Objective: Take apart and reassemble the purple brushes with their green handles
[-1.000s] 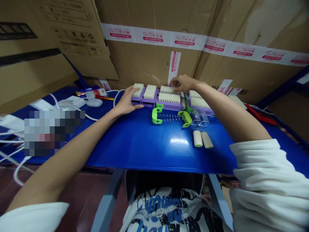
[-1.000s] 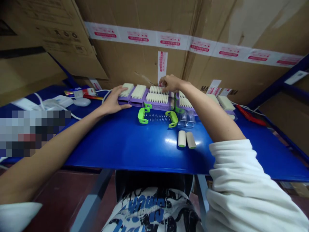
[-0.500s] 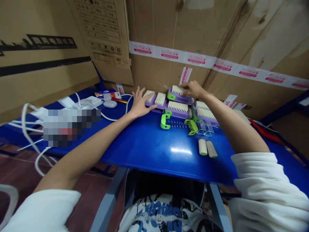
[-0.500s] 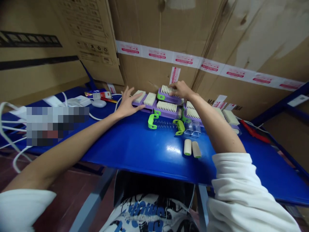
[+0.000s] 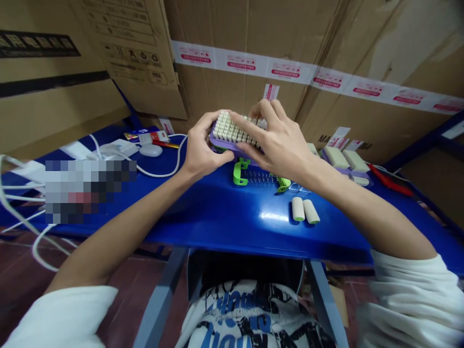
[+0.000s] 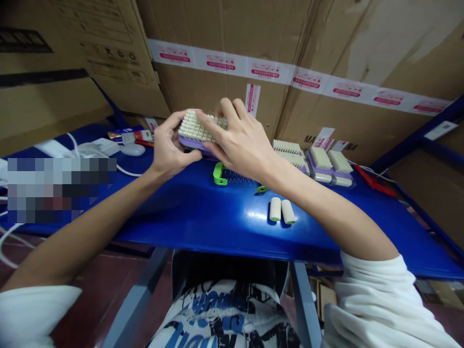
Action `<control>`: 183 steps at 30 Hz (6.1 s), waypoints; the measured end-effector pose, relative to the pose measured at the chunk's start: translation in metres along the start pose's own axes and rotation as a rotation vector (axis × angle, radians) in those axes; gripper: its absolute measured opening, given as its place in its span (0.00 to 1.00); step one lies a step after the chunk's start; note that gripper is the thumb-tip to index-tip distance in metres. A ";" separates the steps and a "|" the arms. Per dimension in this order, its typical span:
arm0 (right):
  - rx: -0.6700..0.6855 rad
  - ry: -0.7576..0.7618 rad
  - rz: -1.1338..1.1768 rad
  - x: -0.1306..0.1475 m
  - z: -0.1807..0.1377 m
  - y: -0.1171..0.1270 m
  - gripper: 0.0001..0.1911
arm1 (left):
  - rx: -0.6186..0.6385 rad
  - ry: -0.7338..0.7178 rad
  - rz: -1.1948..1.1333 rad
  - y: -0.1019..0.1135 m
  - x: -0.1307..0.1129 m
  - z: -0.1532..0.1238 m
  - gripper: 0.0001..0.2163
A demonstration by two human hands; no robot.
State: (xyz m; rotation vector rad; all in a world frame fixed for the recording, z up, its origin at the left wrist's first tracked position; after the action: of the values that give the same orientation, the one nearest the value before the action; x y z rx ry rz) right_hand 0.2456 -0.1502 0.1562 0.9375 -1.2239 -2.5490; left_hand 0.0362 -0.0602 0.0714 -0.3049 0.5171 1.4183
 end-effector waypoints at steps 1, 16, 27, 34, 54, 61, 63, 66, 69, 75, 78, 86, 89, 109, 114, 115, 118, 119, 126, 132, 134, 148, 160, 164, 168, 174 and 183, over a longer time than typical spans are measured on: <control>0.035 -0.008 -0.009 -0.001 -0.003 0.000 0.42 | -0.005 -0.012 -0.012 -0.002 -0.004 -0.001 0.38; -0.224 -0.274 0.151 -0.112 -0.126 -0.001 0.50 | 0.155 0.110 -0.028 0.010 -0.026 0.007 0.20; -0.318 -0.413 0.256 -0.111 -0.164 -0.043 0.53 | 0.422 0.299 0.230 -0.054 -0.044 -0.058 0.10; -0.330 -0.408 0.418 -0.093 -0.157 -0.036 0.53 | 0.592 0.128 0.150 -0.045 -0.037 -0.042 0.07; -0.110 -0.290 0.497 -0.053 -0.132 -0.009 0.50 | 0.549 0.240 -0.052 -0.032 -0.063 -0.026 0.58; -0.062 -0.226 0.603 -0.026 -0.114 0.000 0.57 | 0.307 0.291 -0.292 -0.042 -0.056 -0.038 0.41; -0.063 -0.298 0.732 -0.035 -0.118 -0.007 0.55 | 0.229 0.319 -0.349 -0.040 -0.048 -0.037 0.41; -0.025 -0.419 0.911 -0.060 -0.128 -0.017 0.45 | 0.135 0.344 -0.388 -0.030 -0.034 -0.028 0.43; -0.190 -0.552 0.879 -0.102 -0.150 -0.019 0.43 | 0.009 0.274 -0.367 -0.004 -0.015 -0.011 0.41; 0.368 -0.469 0.434 -0.155 -0.197 -0.055 0.45 | -0.012 0.264 -0.365 0.030 0.024 0.006 0.31; 0.643 -0.378 0.289 -0.146 -0.201 -0.076 0.55 | -0.107 0.326 -0.446 0.021 0.029 -0.002 0.36; 0.617 -0.435 0.349 -0.135 -0.199 -0.088 0.48 | -0.157 0.380 -0.547 0.004 0.027 -0.008 0.39; 0.600 -0.427 0.385 -0.136 -0.201 -0.092 0.48 | -0.152 0.414 -0.567 0.001 0.024 -0.010 0.40; -0.423 0.080 0.422 -0.032 -0.055 0.015 0.31 | -0.011 0.656 -0.814 -0.033 -0.021 -0.016 0.35; -0.419 -0.001 0.262 -0.016 -0.026 -0.009 0.33 | -0.201 0.390 -0.478 -0.020 -0.034 -0.010 0.40; -0.427 -0.005 0.245 -0.012 -0.022 -0.017 0.35 | -0.166 0.351 -0.470 -0.020 -0.038 -0.011 0.37; -0.435 -0.011 0.199 -0.004 -0.017 -0.035 0.36 | -0.062 0.301 -0.487 -0.020 -0.045 -0.013 0.30; -0.420 -0.019 0.184 -0.002 -0.016 -0.039 0.35 | -0.044 0.290 -0.482 -0.018 -0.044 -0.013 0.30; -0.317 -0.051 0.092 0.002 -0.017 -0.033 0.35 | 0.009 0.277 -0.291 -0.012 -0.037 -0.016 0.28; -0.270 0.001 0.043 0.004 -0.018 -0.031 0.29 | 0.040 0.242 -0.182 -0.012 -0.044 -0.018 0.26; -0.267 0.013 0.028 0.004 -0.018 -0.030 0.27 | 0.094 0.209 -0.167 -0.010 -0.040 -0.016 0.31; -0.256 0.006 0.015 0.009 -0.016 -0.033 0.25 | 0.340 0.014 0.046 -0.003 -0.015 -0.015 0.36; -0.171 0.007 0.075 0.010 -0.014 -0.035 0.28 | 0.246 0.066 -0.031 0.003 -0.015 -0.011 0.35; -0.184 0.018 0.029 0.012 -0.014 -0.034 0.22 | 0.269 0.037 0.030 0.004 -0.016 -0.012 0.33; -0.206 0.048 0.011 0.017 -0.014 -0.033 0.21 | 0.241 0.061 0.088 -0.002 -0.018 -0.016 0.32; -0.198 0.084 0.025 0.021 -0.012 -0.039 0.19 | 0.123 0.144 0.109 -0.011 -0.026 -0.022 0.27; -0.211 0.079 0.277 0.018 -0.012 -0.033 0.16 | 0.035 0.264 -0.190 -0.013 -0.030 -0.015 0.31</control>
State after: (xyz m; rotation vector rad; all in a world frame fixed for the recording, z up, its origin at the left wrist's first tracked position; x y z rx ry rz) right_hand 0.2424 -0.1432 0.1177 0.7556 -0.9638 -2.3425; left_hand 0.0446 -0.0947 0.0729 -0.5040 0.7089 1.1895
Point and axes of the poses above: each hand's wrist, its own z-axis towards the middle knuckle, its own y-axis out of the back of the hand, x = y × z, the point moved 2 cm from there along z, towards the middle knuckle, and after that the axes turned 15 degrees about -z, right-handed, at the moved point
